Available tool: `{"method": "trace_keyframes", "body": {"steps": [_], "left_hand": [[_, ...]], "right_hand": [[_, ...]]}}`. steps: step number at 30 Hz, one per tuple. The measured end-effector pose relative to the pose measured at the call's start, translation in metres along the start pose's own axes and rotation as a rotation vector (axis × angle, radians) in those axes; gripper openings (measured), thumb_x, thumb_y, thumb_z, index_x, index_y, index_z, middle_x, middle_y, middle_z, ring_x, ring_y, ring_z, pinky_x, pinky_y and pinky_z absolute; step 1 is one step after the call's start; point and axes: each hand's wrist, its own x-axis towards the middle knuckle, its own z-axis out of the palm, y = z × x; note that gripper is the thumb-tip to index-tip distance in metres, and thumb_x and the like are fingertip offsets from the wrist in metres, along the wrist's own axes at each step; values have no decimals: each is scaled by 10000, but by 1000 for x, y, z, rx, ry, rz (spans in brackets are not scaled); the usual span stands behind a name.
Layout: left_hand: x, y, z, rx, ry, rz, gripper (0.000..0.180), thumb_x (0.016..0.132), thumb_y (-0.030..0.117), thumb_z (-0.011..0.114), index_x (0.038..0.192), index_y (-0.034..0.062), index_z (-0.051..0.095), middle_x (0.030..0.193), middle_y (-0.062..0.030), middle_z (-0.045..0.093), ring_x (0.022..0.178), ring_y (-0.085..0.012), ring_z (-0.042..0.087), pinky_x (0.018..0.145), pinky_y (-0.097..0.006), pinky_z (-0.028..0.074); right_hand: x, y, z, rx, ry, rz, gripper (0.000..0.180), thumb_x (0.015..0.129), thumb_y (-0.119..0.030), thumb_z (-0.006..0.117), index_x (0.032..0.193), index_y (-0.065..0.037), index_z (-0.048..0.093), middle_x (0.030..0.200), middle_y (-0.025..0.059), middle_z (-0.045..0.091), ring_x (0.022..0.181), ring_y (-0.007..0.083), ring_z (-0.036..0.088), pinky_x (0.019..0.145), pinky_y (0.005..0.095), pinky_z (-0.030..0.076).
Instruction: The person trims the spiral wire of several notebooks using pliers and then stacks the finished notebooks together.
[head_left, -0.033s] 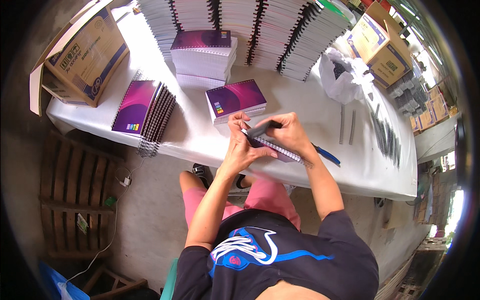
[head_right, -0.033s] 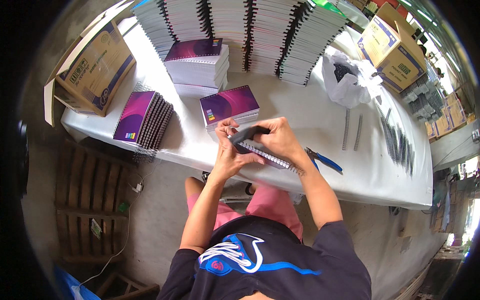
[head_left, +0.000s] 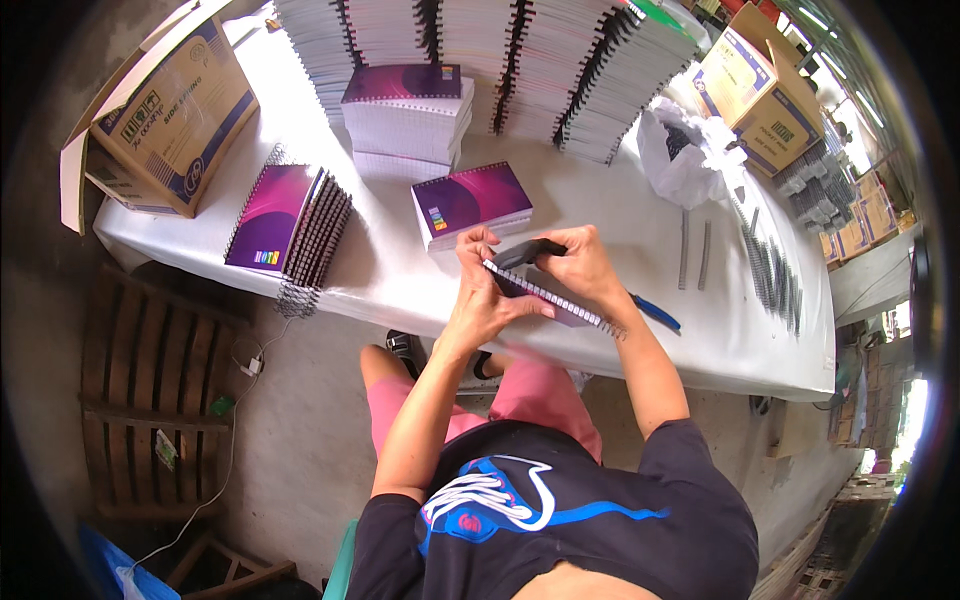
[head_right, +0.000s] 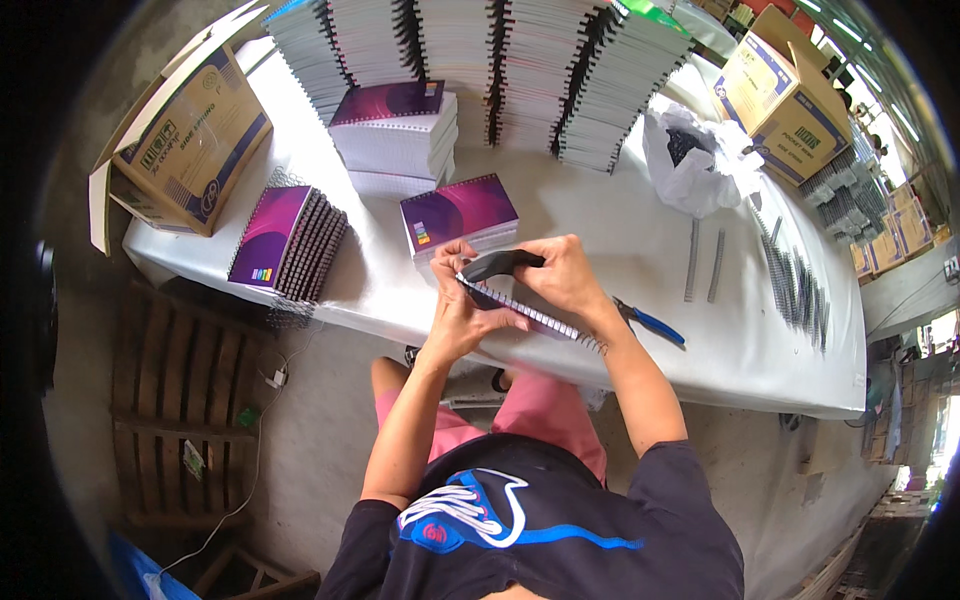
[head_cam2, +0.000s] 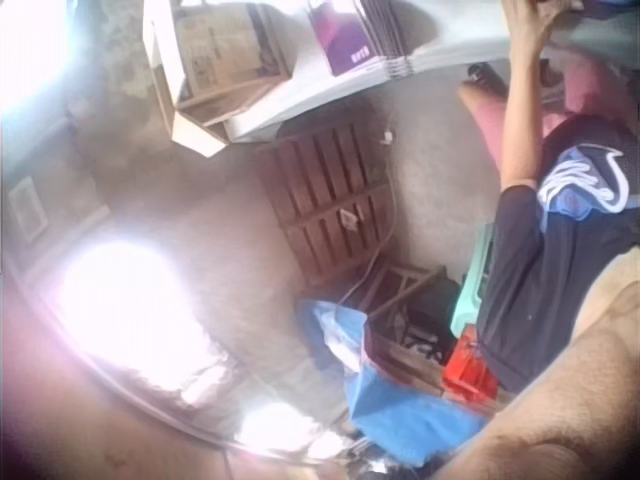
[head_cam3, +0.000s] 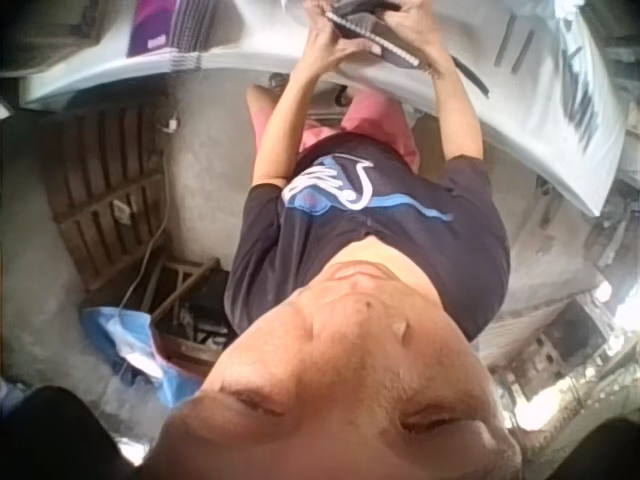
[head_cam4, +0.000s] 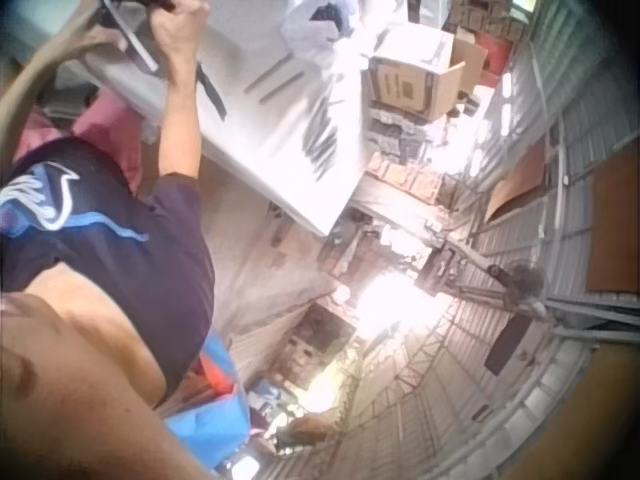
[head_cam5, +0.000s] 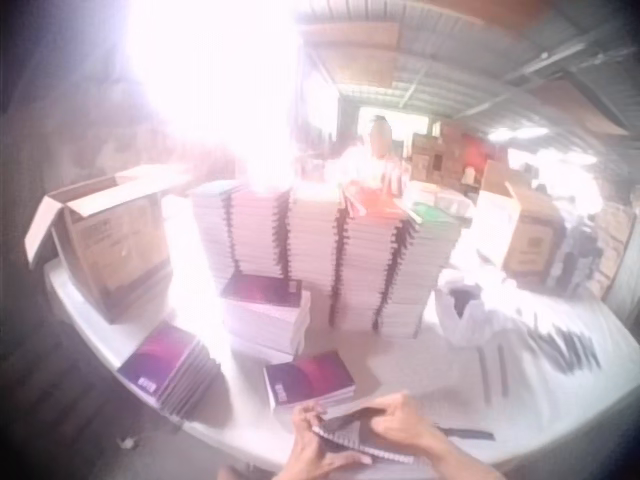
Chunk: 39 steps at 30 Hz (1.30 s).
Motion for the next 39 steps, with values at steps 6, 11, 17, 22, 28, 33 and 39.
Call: {"method": "trace_keyframes", "body": {"steps": [6, 11, 17, 22, 28, 33, 39], "left_hand": [[-7, -7, -9, -239, -46, -115, 645, 657, 245, 848, 1015, 67, 342, 996, -84, 415, 928, -150, 421, 810, -287, 394], [-15, 3, -17, -411, 14, -224, 231, 720, 44, 765, 841, -1, 573, 870, -49, 545, 794, -127, 513, 726, -237, 419], [-11, 50, -1, -305, 261, -261, 253, 698, -10, 771, 940, -1, 697, 872, -57, 614, 784, -116, 565, 703, -228, 445], [-11, 63, 4, 2, 361, -20, 272, 688, 38, 792, 947, 33, 706, 812, -61, 617, 715, -131, 571, 638, -236, 449], [-18, 64, 2, 67, 384, 98, 294, 658, 18, 777, 942, 57, 713, 802, -61, 609, 690, -131, 560, 598, -242, 449], [-21, 59, -1, 149, 377, 205, 328, 615, -33, 747, 931, 46, 711, 780, -57, 596, 687, -142, 556, 598, -254, 456], [-22, 58, 2, 202, 400, 268, 337, 547, -41, 761, 863, 45, 683, 755, -39, 589, 692, -194, 547, 595, -295, 456]], "right_hand": [[-35, 22, -50, -521, 310, 32, 541, 759, -180, 684, 1264, -65, 529, 1219, 192, 560, 1102, 307, 553, 928, 348, 437], [-133, 37, -44, -936, 321, 372, 689, 831, -443, 619, 1393, -113, 396, 1417, 170, 388, 1317, 327, 348, 1071, 479, 258], [-147, 23, -32, -676, 436, 301, 473, 891, -420, 564, 1267, -136, 526, 1224, 96, 537, 1149, 285, 483, 952, 527, 342], [-122, -68, -19, -254, 477, -71, 383, 821, -337, 672, 1150, -145, 633, 1086, 65, 607, 998, 254, 556, 839, 419, 408], [-109, -100, -10, -533, 315, -232, 361, 790, -311, 694, 1119, -169, 656, 1050, 51, 597, 978, 240, 551, 872, 386, 358], [-111, -92, -1, -554, 272, -202, 369, 794, -338, 685, 1121, -170, 648, 1032, 44, 595, 957, 237, 550, 837, 384, 364], [-119, -93, -2, -545, 231, -138, 367, 790, -357, 686, 1102, -169, 640, 998, 27, 591, 934, 217, 548, 757, 379, 366]]}}
